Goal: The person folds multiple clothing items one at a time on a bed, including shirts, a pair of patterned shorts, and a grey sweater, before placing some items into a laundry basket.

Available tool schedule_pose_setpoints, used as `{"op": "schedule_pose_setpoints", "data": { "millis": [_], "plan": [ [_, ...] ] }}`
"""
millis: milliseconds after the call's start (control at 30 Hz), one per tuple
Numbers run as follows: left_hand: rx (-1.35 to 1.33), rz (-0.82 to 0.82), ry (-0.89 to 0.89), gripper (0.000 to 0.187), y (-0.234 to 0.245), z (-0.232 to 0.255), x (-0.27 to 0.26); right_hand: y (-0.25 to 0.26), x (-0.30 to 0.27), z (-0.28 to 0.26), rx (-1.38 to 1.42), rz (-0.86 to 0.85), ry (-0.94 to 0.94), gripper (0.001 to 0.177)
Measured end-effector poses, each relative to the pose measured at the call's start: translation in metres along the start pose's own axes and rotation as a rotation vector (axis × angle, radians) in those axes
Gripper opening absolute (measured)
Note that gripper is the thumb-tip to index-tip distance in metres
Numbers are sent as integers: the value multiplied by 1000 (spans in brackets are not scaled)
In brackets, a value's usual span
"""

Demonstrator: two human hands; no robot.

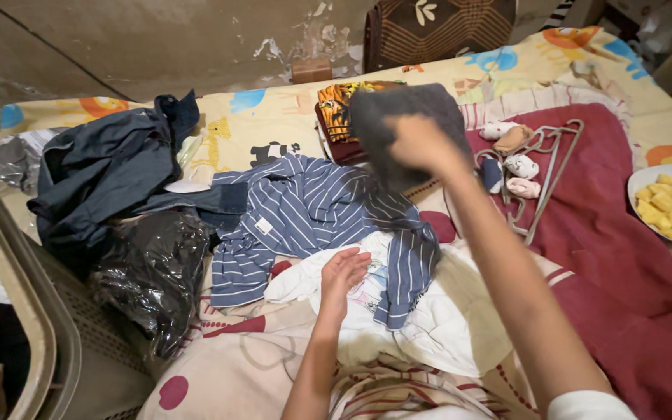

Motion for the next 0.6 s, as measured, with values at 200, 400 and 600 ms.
{"op": "schedule_pose_setpoints", "data": {
  "millis": [200, 400, 600],
  "plan": [
    [-639, -86, 192, 79, 27, -55, 8, -222, -127, -123, 55, -637, 76, 79],
    [-622, 217, 322, 64, 61, -87, 0, -270, -186, -159, 108, -262, 187, 52],
    [-475, 173, 100, 56, 69, -89, 13, -282, -140, -53, -124, -327, 48, 70]
  ]
}}
Point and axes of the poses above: each hand's wrist, its own x-axis towards the middle knuckle, its own y-axis out of the back of the hand, z = x × y, the point moved 9 cm from there along x, towards the middle knuckle, and after that the axes turned 1 degree about -z, right-handed, at the moved point
